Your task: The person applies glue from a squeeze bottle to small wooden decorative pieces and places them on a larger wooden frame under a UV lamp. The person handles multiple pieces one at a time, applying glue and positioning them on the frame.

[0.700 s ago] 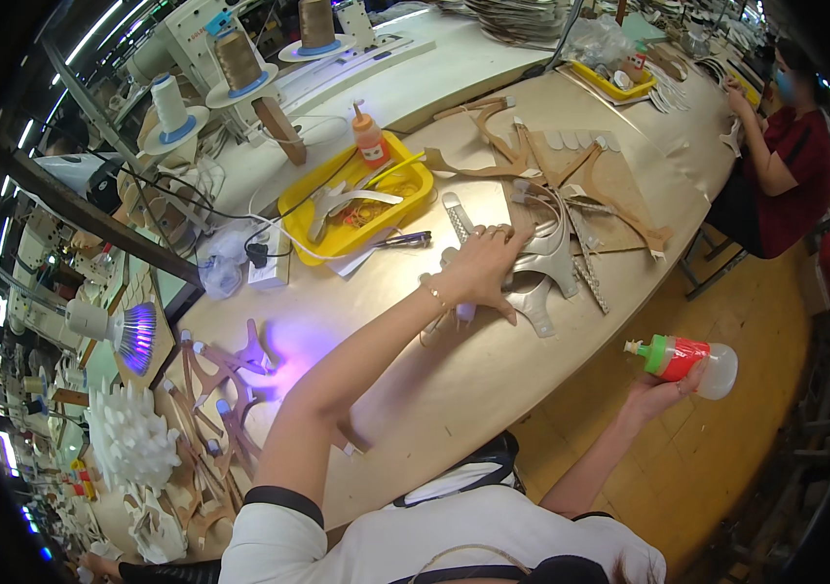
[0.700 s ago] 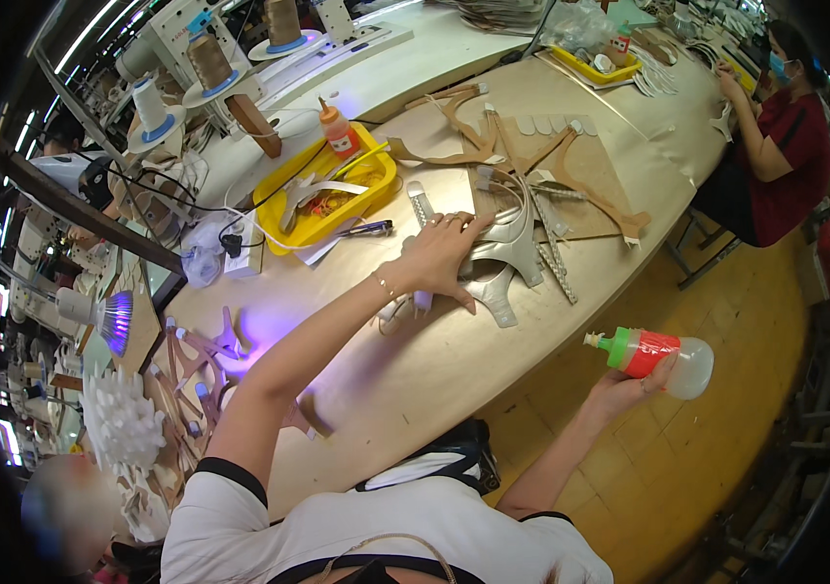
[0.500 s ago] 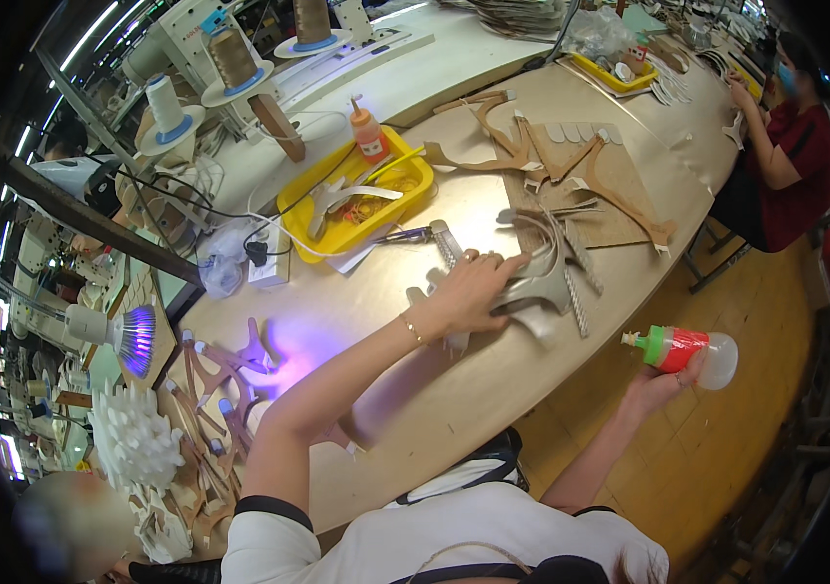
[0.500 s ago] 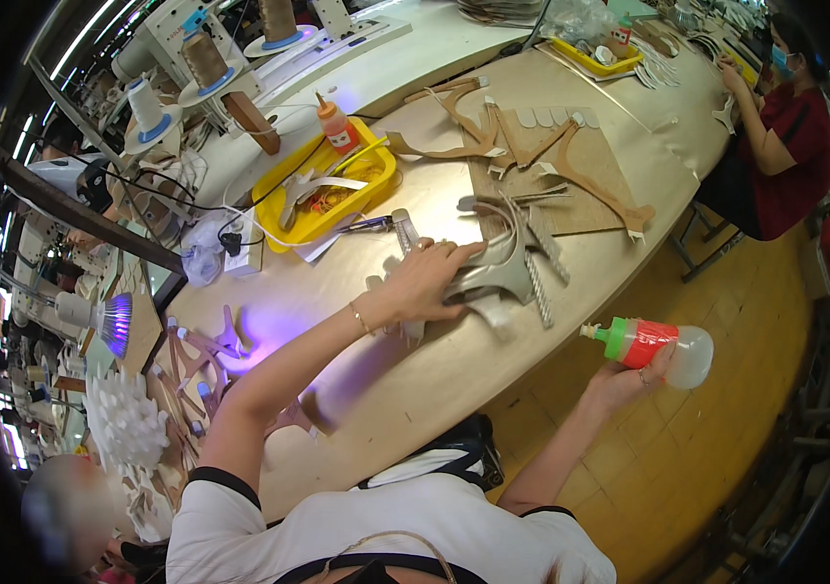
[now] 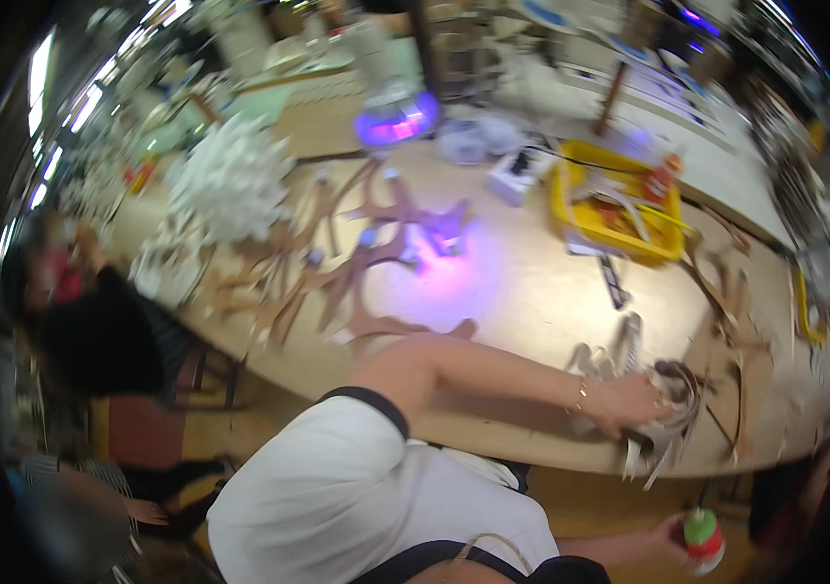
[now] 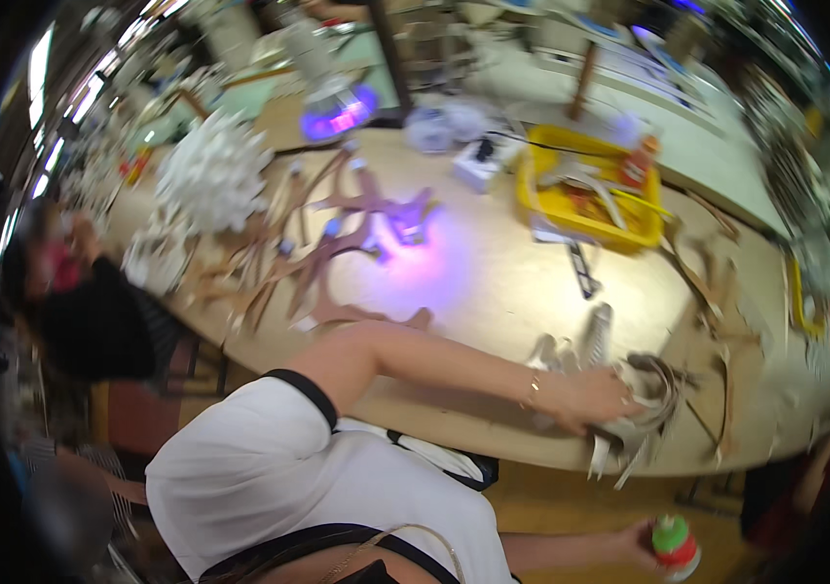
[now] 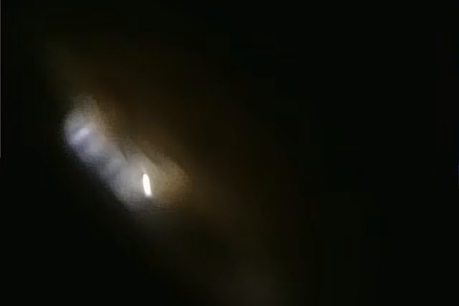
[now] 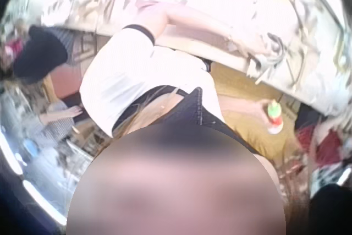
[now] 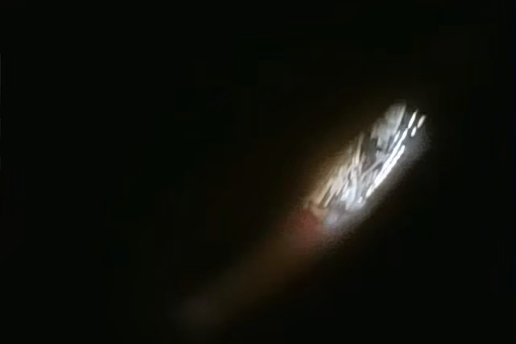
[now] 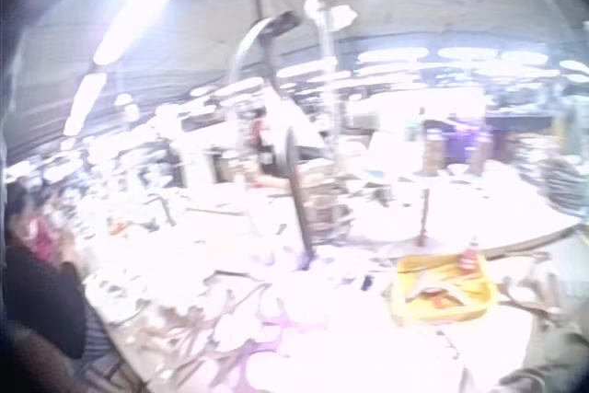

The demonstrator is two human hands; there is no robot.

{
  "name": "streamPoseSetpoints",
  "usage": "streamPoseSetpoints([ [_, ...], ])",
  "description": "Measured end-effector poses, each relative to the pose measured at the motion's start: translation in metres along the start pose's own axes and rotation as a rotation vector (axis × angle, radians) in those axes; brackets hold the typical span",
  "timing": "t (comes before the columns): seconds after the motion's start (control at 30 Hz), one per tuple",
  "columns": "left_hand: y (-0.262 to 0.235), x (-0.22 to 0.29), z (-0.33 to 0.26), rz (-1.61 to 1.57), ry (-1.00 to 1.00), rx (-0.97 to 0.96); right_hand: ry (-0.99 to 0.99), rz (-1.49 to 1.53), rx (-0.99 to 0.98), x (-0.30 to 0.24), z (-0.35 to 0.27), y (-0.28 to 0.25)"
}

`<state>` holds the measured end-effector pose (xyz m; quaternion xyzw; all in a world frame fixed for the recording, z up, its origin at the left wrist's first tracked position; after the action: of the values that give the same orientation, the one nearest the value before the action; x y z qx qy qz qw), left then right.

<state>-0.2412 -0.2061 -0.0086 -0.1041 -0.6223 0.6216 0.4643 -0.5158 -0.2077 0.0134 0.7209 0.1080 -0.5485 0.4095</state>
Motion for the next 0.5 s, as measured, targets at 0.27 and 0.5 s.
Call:
streamPoseSetpoints([
  [0.27, 0.005, 0.013, -0.020, 0.236, -0.060, 0.319, 0.093, -0.051, -0.197, 0.003, -0.012, 0.050],
  [0.5, 0.003, 0.058, -0.117, -0.146, -0.238, 0.405, 0.378, 0.176, -0.873, -0.012, -0.036, 0.103],
])
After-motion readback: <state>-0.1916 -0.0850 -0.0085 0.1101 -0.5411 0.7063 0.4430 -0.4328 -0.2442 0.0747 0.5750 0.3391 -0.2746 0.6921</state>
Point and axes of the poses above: each hand's wrist, its own z-axis towards the middle knuckle, its own y-axis out of the palm, x = y × z, the point moved 2 cm from there along z, towards the middle knuckle, and after that the axes turned 12 degrees about y, right-handed, at the moved point
